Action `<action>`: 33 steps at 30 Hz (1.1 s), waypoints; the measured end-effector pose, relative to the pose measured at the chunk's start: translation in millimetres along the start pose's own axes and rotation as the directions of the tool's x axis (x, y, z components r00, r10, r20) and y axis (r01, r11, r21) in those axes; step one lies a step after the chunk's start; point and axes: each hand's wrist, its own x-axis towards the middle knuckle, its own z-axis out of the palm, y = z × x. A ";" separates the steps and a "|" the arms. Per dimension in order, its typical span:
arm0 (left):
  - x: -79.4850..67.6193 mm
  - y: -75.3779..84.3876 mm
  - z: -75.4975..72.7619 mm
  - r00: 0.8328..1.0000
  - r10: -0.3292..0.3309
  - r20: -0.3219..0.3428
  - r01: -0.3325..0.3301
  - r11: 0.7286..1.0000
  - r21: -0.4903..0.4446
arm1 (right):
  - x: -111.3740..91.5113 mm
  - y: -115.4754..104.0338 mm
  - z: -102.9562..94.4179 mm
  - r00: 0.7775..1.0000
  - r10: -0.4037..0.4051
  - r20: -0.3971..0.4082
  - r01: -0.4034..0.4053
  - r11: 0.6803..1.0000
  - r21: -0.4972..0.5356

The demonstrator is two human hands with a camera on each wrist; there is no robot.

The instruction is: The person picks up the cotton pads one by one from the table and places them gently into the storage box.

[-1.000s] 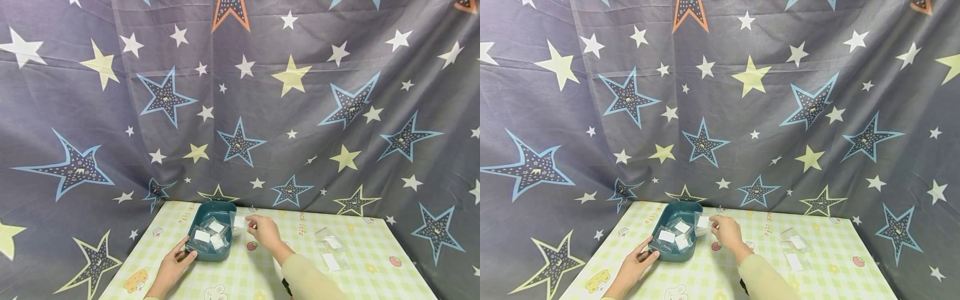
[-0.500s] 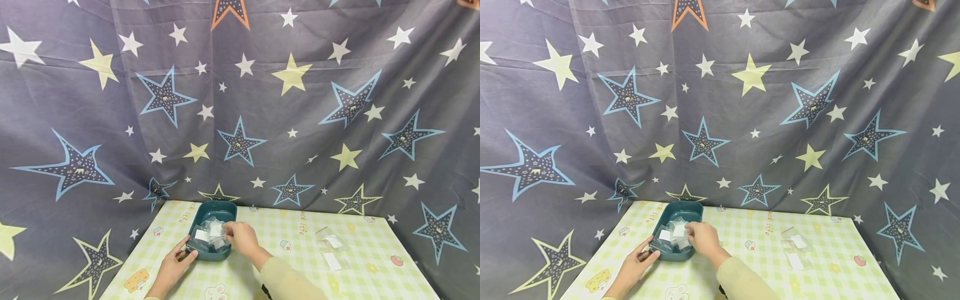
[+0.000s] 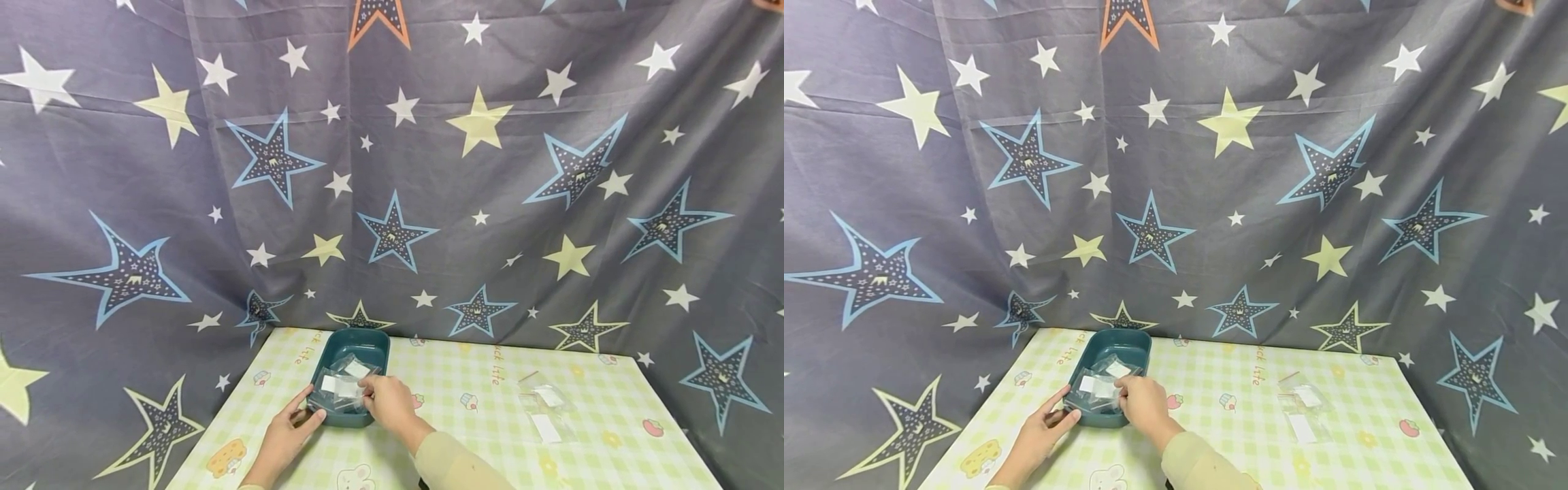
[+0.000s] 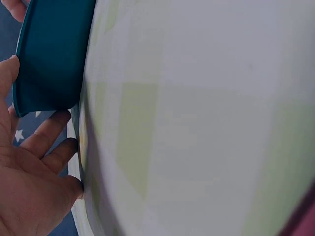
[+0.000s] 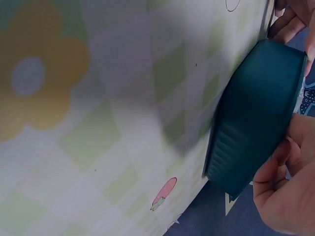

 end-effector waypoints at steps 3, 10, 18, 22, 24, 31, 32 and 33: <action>0.1 0.1 0.5 1.000 -0.002 -0.002 0.002 1.000 0.000 | -0.3 0.0 -1.3 1.000 0.006 0.007 -0.006 1.000 0.015; 0.0 -0.3 0.4 1.000 0.005 -0.002 -0.005 1.000 0.008 | -0.7 -1.1 -5.2 0.999 0.028 0.032 -0.029 0.999 0.036; 0.2 -1.0 0.8 1.000 0.001 -0.005 -0.001 1.000 0.001 | -1.6 -0.5 -5.3 0.999 0.036 0.040 -0.038 0.998 0.050; 0.4 -0.9 0.9 1.000 0.005 -0.001 -0.005 1.000 0.005 | -1.4 1.2 -2.8 0.999 0.039 0.037 -0.040 0.998 0.048; 0.3 -0.7 0.8 1.000 0.008 0.001 -0.008 1.000 0.007 | -1.2 2.5 -1.1 0.999 0.035 0.032 -0.037 0.998 0.045; -0.5 0.3 0.4 1.000 0.004 0.002 -0.004 1.000 0.016 | -2.0 4.0 0.4 0.999 0.028 0.017 -0.029 0.998 0.048; -0.6 0.4 0.5 1.000 0.004 0.003 -0.004 1.000 0.016 | -2.0 4.2 0.7 0.999 0.029 0.017 -0.030 0.998 0.053; -0.6 0.1 0.6 1.000 0.003 0.002 -0.003 1.000 0.018 | -2.0 4.6 0.9 0.999 0.029 0.018 -0.030 0.998 0.058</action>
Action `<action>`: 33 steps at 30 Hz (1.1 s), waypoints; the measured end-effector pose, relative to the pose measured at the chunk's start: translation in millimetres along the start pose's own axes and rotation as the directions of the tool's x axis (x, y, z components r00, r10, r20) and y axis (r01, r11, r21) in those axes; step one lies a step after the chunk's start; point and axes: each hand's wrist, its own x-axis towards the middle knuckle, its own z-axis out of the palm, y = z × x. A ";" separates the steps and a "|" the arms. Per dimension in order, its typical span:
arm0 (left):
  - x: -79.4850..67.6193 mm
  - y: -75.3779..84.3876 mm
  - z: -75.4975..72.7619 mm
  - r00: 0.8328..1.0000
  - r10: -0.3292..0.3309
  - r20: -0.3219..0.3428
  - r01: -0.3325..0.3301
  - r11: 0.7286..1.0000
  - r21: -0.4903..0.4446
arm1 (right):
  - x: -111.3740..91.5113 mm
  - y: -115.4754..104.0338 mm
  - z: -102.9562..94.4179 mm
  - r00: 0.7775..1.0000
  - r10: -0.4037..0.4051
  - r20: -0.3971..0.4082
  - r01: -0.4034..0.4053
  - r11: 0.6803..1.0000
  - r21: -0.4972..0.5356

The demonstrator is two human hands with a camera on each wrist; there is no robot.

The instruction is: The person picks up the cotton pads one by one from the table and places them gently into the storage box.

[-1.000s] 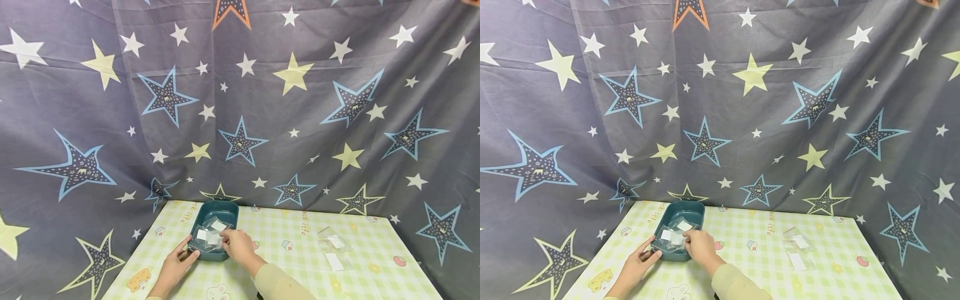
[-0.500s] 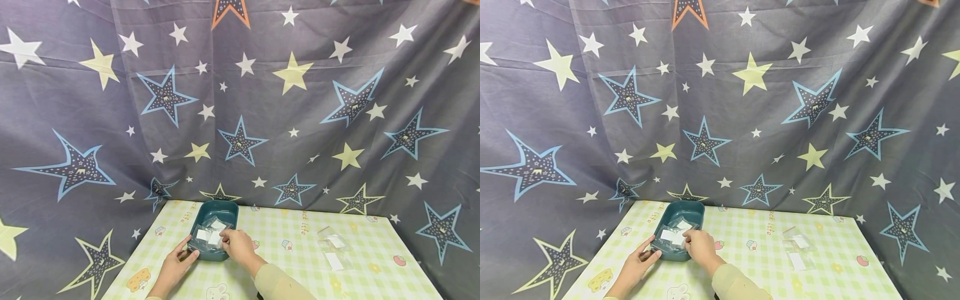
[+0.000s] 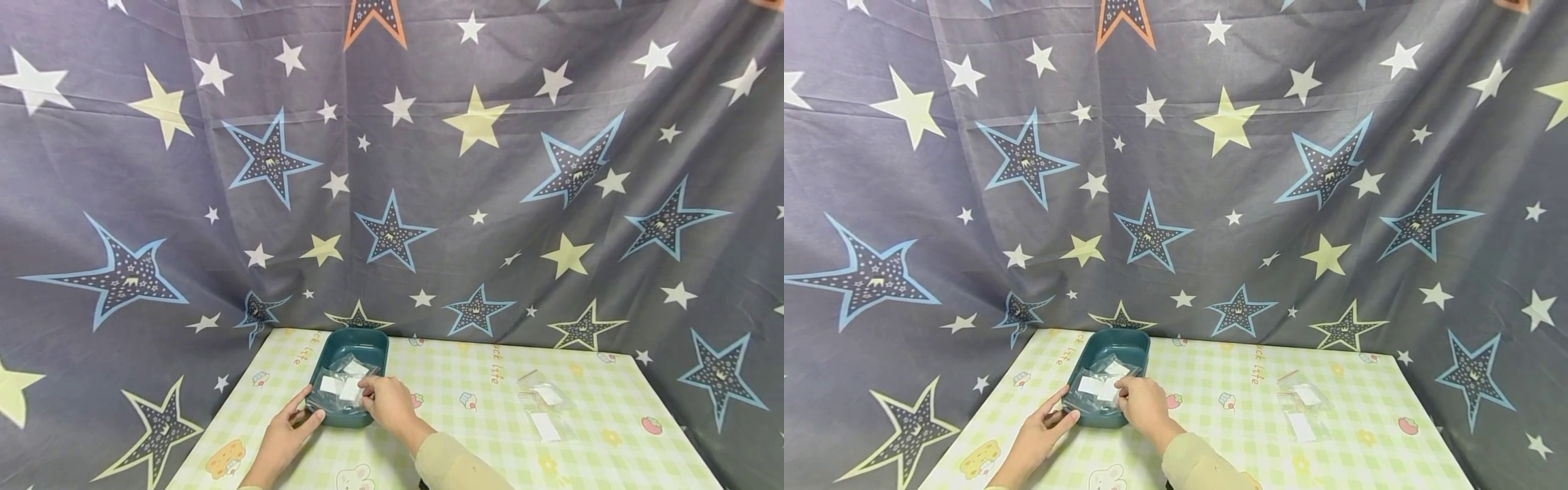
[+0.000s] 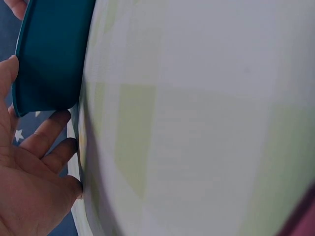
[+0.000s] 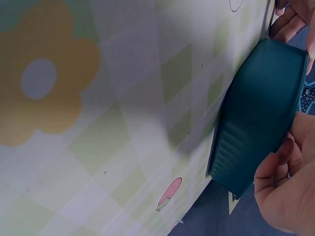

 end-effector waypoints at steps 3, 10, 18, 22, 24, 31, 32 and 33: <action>0.2 -0.4 0.0 1.000 -0.001 0.000 0.001 1.000 -0.001 | -0.2 0.7 -0.2 1.000 0.001 0.008 -0.001 1.000 0.032; 4.2 -1.4 2.1 1.000 -0.013 0.005 0.013 1.000 0.003 | -4.2 7.4 -4.0 0.999 0.034 0.017 -0.036 0.987 0.157; 3.9 1.1 3.8 1.000 -0.007 0.000 0.007 0.999 0.038 | -14.7 18.7 -15.7 0.999 0.046 0.000 -0.045 0.970 0.240; 3.3 3.5 7.3 1.000 0.004 -0.007 -0.003 0.992 0.123 | -27.0 30.9 -26.9 0.999 0.031 -0.010 -0.028 0.973 0.230; 3.4 5.0 8.8 1.000 0.013 -0.012 -0.011 0.987 0.161 | -34.5 39.4 -34.6 1.000 0.024 -0.015 -0.020 0.976 0.217; 2.3 8.6 10.5 0.999 -0.002 -0.043 0.010 0.985 0.173 | -62.3 74.4 -70.7 0.999 0.042 -0.010 -0.038 0.977 0.208; 2.9 9.3 10.6 0.999 -0.011 -0.040 0.018 0.985 0.172 | -66.8 80.0 -77.9 0.999 0.048 -0.014 -0.044 0.977 0.209; 3.2 10.4 10.7 0.999 -0.016 -0.036 0.022 0.985 0.171 | -71.6 86.7 -85.0 0.998 0.055 -0.022 -0.049 0.978 0.201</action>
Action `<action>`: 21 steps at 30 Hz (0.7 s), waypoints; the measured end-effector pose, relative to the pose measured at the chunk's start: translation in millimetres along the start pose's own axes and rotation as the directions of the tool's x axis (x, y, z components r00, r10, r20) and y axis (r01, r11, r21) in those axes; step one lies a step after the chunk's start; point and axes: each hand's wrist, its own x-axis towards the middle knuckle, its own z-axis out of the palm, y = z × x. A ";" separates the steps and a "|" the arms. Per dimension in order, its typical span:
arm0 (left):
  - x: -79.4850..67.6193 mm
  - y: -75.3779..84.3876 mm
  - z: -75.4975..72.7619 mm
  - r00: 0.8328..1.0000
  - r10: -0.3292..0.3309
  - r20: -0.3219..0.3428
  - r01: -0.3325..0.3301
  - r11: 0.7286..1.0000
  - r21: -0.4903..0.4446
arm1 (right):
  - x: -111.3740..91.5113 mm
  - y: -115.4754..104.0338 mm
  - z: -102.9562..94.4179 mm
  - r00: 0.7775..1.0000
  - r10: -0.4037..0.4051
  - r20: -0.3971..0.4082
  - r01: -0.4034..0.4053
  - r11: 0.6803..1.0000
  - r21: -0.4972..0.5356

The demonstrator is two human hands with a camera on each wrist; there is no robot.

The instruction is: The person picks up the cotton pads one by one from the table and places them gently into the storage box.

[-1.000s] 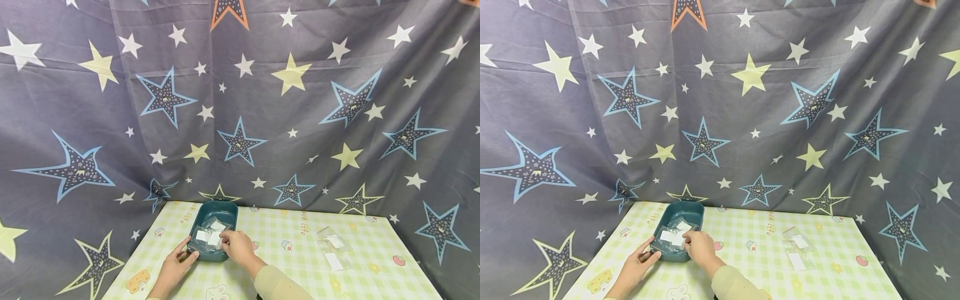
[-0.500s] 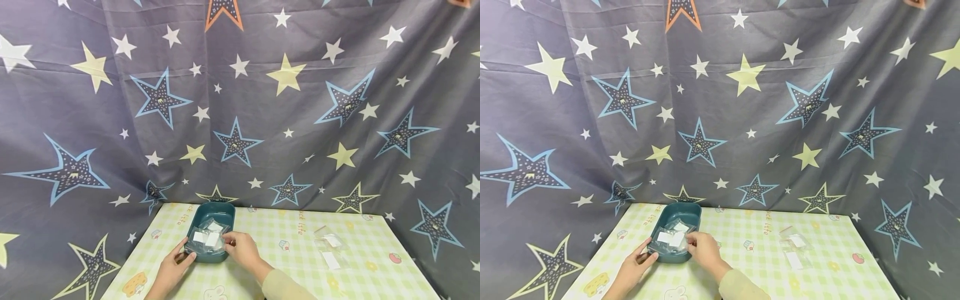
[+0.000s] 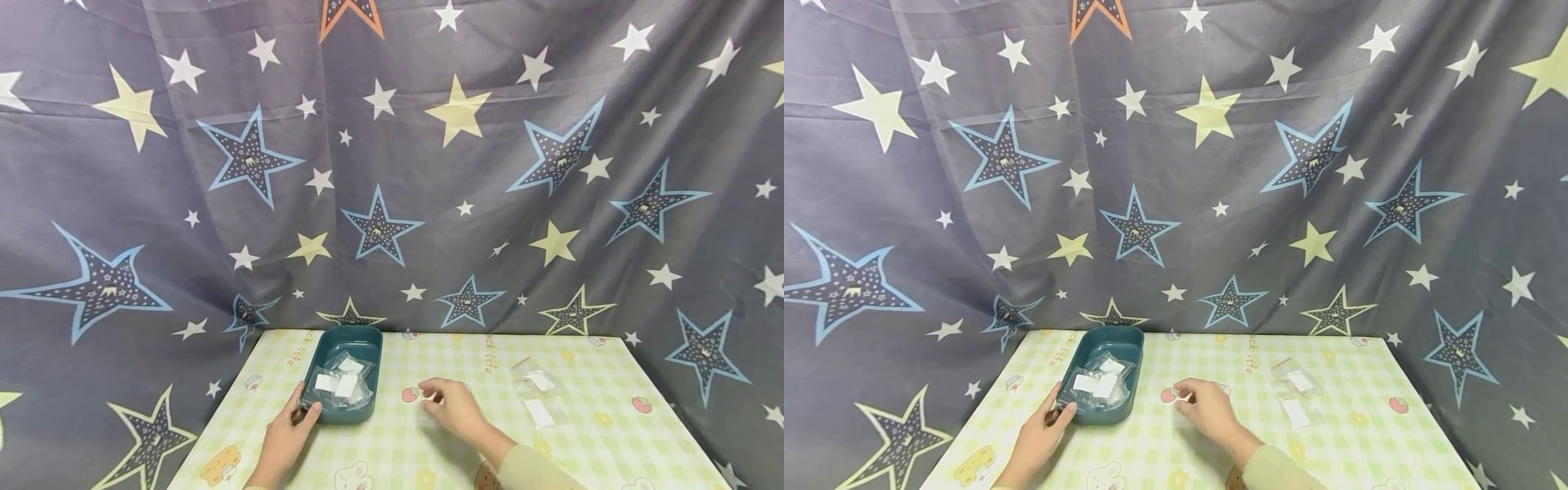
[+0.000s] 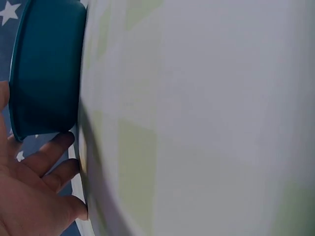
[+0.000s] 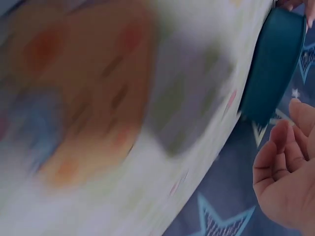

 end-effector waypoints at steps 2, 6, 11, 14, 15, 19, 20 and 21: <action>0.8 1.2 -1.0 1.000 -0.008 0.011 0.008 1.000 -0.002 | -7.2 11.6 -17.8 1.000 0.011 -0.022 -0.011 1.000 -0.026; 2.2 0.5 -2.5 1.000 -0.014 0.024 0.014 1.000 0.003 | -22.8 38.0 -53.4 0.994 0.083 -0.071 -0.089 0.993 -0.083; 2.9 -1.2 -3.5 0.999 -0.027 0.039 0.027 1.000 0.004 | -41.6 71.2 -97.9 0.975 0.183 -0.129 -0.202 0.968 -0.148; 2.7 -1.4 -4.8 0.999 -0.017 0.051 0.017 1.000 0.004 | -51.9 89.8 -122.6 0.961 0.233 -0.149 -0.259 0.947 -0.189; 3.0 -1.4 -5.1 0.998 -0.013 0.054 0.013 1.000 0.004 | -54.8 95.9 -130.0 0.957 0.244 -0.156 -0.273 0.940 -0.204; 3.6 -1.3 -6.4 0.998 0.009 0.061 -0.009 1.000 0.002 | -63.2 116.7 -155.5 0.943 0.288 -0.165 -0.322 0.915 -0.243; 3.7 -1.4 -6.6 0.998 0.009 0.061 -0.009 1.000 0.000 | -64.3 121.0 -160.8 0.940 0.297 -0.166 -0.331 0.910 -0.249; 3.8 -1.4 -6.6 0.998 0.010 0.062 -0.010 1.000 -0.002 | -65.0 124.9 -165.7 0.936 0.311 -0.163 -0.344 0.904 -0.253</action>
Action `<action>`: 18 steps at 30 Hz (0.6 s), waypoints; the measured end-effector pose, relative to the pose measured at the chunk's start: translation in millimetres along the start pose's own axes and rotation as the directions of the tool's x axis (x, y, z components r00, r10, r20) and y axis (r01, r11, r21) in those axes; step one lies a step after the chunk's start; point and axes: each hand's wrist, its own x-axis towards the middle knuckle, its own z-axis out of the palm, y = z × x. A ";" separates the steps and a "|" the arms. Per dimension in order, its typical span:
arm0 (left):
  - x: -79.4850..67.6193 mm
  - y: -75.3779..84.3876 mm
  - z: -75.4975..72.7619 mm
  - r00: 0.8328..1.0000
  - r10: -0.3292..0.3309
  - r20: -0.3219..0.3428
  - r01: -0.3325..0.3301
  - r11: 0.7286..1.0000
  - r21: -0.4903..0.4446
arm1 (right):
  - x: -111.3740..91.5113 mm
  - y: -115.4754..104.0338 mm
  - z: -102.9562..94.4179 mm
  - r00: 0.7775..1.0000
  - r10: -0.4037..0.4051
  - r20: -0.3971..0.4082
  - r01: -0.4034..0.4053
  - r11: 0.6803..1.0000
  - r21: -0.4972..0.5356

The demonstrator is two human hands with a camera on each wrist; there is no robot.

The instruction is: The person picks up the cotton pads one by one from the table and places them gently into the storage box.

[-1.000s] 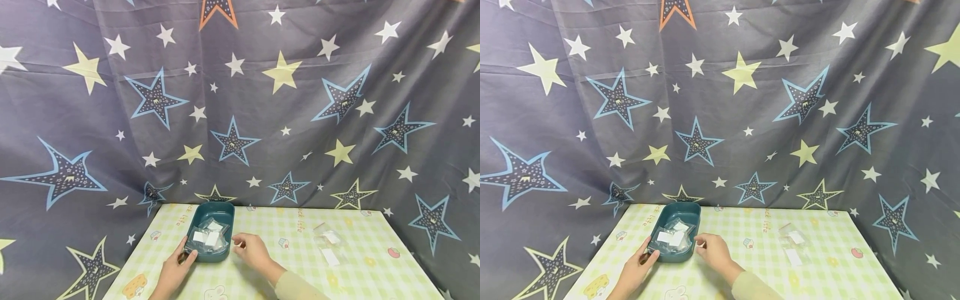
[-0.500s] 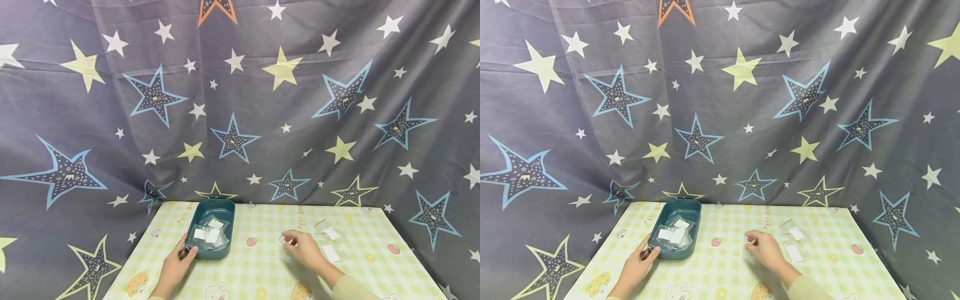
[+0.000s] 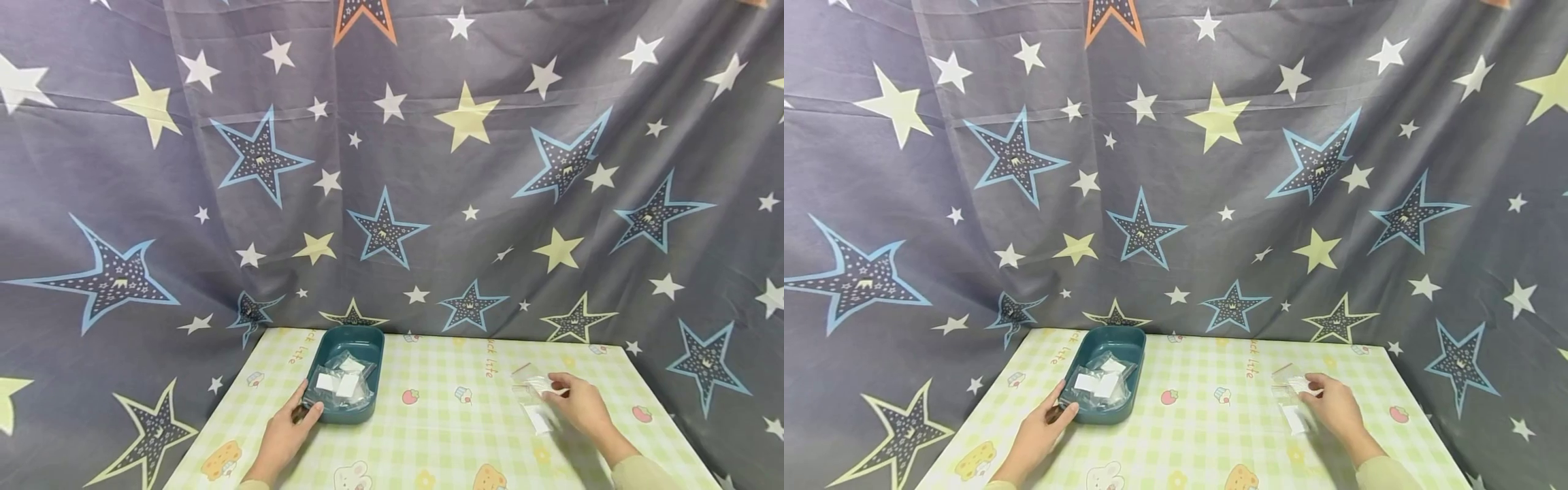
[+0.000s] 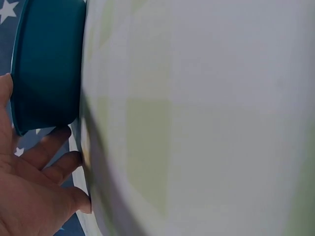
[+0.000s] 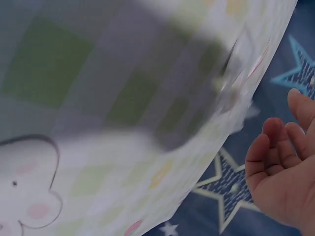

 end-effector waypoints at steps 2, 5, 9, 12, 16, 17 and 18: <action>0.3 0.4 -0.2 1.000 0.001 -0.004 -0.001 1.000 0.001 | 3.1 9.6 -4.4 0.999 0.027 0.020 -0.027 1.000 -0.001; 0.8 0.4 0.1 1.000 -0.008 -0.007 0.008 1.000 -0.007 | 8.8 19.0 -8.0 0.997 0.061 0.046 -0.060 0.998 -0.009; 2.4 -1.4 1.0 1.000 -0.015 -0.014 0.015 1.000 -0.009 | 16.4 25.7 -7.6 0.995 0.065 0.075 -0.063 0.998 -0.026; 2.6 -2.0 0.8 1.000 -0.016 -0.021 0.016 1.000 -0.009 | 22.3 28.5 -5.4 0.992 0.063 0.109 -0.060 0.998 -0.030; 1.4 -0.3 -0.3 1.000 -0.017 -0.020 0.017 1.000 -0.016 | 29.7 31.5 -0.1 0.988 0.072 0.139 -0.070 0.997 -0.021; 1.1 0.3 -0.5 1.000 -0.019 -0.017 0.018 1.000 -0.018 | 30.8 32.1 1.6 0.987 0.076 0.145 -0.074 0.997 -0.017; 0.8 0.9 -0.7 1.000 -0.022 -0.014 0.021 1.000 -0.019 | 31.4 32.7 3.4 0.986 0.080 0.149 -0.078 0.997 -0.015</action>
